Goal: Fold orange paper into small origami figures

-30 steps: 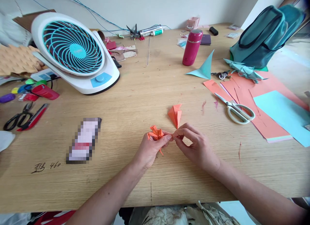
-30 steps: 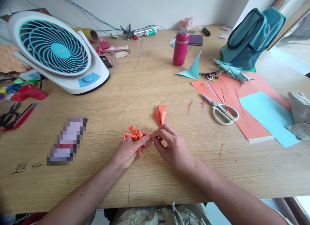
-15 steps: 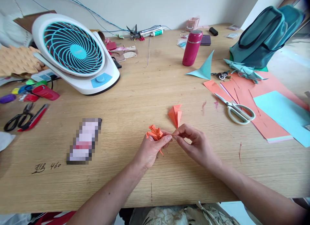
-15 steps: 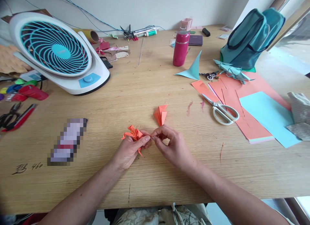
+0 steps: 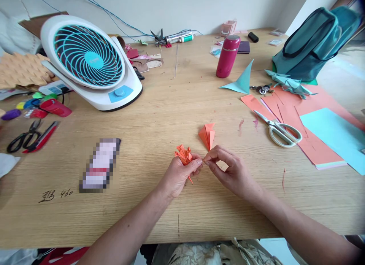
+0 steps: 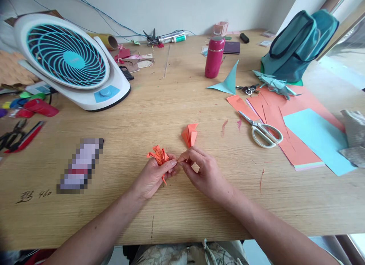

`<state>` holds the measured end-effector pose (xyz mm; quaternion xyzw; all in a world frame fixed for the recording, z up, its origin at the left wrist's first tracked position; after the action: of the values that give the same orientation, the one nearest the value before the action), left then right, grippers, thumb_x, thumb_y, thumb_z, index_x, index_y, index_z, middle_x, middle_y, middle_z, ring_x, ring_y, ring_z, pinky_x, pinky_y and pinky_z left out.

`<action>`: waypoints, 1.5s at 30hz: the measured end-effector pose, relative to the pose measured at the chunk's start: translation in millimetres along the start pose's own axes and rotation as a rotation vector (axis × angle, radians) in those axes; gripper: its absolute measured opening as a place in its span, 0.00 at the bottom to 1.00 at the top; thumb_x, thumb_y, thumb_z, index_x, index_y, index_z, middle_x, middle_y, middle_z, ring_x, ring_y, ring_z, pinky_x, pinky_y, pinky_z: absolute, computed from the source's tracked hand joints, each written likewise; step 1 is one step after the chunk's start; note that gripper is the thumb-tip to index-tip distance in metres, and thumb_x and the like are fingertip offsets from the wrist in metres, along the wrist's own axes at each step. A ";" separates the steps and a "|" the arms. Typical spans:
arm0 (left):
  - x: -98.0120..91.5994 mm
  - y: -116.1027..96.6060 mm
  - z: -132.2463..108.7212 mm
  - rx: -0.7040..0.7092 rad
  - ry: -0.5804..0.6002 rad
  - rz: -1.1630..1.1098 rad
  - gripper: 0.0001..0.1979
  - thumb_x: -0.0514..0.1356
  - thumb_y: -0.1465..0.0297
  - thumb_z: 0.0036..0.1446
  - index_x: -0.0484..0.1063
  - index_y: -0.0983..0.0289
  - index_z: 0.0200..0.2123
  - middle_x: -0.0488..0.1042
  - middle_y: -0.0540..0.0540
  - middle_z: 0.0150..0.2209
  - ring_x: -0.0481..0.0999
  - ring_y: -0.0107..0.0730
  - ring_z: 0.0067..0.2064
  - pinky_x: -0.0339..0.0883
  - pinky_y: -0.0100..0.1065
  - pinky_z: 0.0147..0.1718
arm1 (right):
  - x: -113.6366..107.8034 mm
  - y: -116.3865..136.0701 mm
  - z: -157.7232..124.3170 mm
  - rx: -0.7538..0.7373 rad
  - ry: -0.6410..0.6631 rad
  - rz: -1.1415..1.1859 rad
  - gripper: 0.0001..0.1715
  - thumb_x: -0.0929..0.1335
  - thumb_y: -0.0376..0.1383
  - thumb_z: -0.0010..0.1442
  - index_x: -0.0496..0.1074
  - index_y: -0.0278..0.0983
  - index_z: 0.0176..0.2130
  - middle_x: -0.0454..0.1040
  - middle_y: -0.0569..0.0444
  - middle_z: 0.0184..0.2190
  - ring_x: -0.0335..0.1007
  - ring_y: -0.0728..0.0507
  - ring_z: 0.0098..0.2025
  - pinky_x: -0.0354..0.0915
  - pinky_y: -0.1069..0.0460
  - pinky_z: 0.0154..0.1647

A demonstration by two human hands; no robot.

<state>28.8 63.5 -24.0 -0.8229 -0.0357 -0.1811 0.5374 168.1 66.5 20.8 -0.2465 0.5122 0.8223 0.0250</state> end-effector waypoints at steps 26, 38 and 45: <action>4.1 -2.4 -8.0 -0.103 0.264 0.174 0.14 0.72 0.60 0.48 0.78 0.65 0.30 0.74 0.52 0.29 0.67 0.25 0.27 0.60 0.30 0.27 | 11.8 -30.2 -0.8 0.448 0.339 0.847 0.18 0.78 0.41 0.55 0.73 0.37 0.41 0.73 0.59 0.29 0.69 0.52 0.29 0.65 0.56 0.32; 26.5 17.3 -18.8 -0.341 0.669 -0.119 0.32 0.71 0.45 0.42 0.73 0.67 0.36 0.76 0.54 0.23 0.57 0.16 0.16 0.45 0.22 0.12 | 27.3 -7.8 -2.2 0.381 0.496 0.764 0.20 0.70 0.48 0.64 0.75 0.34 0.45 0.74 0.45 0.48 0.76 0.42 0.48 0.74 0.51 0.42; 22.7 20.5 -16.2 -0.320 0.695 -0.079 0.42 0.63 0.34 0.39 0.74 0.66 0.42 0.80 0.62 0.35 0.77 0.32 0.30 0.72 0.29 0.24 | 33.9 -10.1 -7.4 0.466 0.428 0.949 0.19 0.72 0.47 0.62 0.67 0.38 0.45 0.77 0.56 0.28 0.72 0.49 0.20 0.67 0.55 0.18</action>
<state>51.0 37.3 -28.5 -0.7837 0.1454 -0.4733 0.3749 144.2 57.8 -4.8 -0.1387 0.7284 0.5405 -0.3976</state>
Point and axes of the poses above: each hand's wrist, its own z-axis towards the middle knuckle, its own x-axis out of the palm, y = z × x, the point moved 6 cm from there along z, towards the middle knuckle
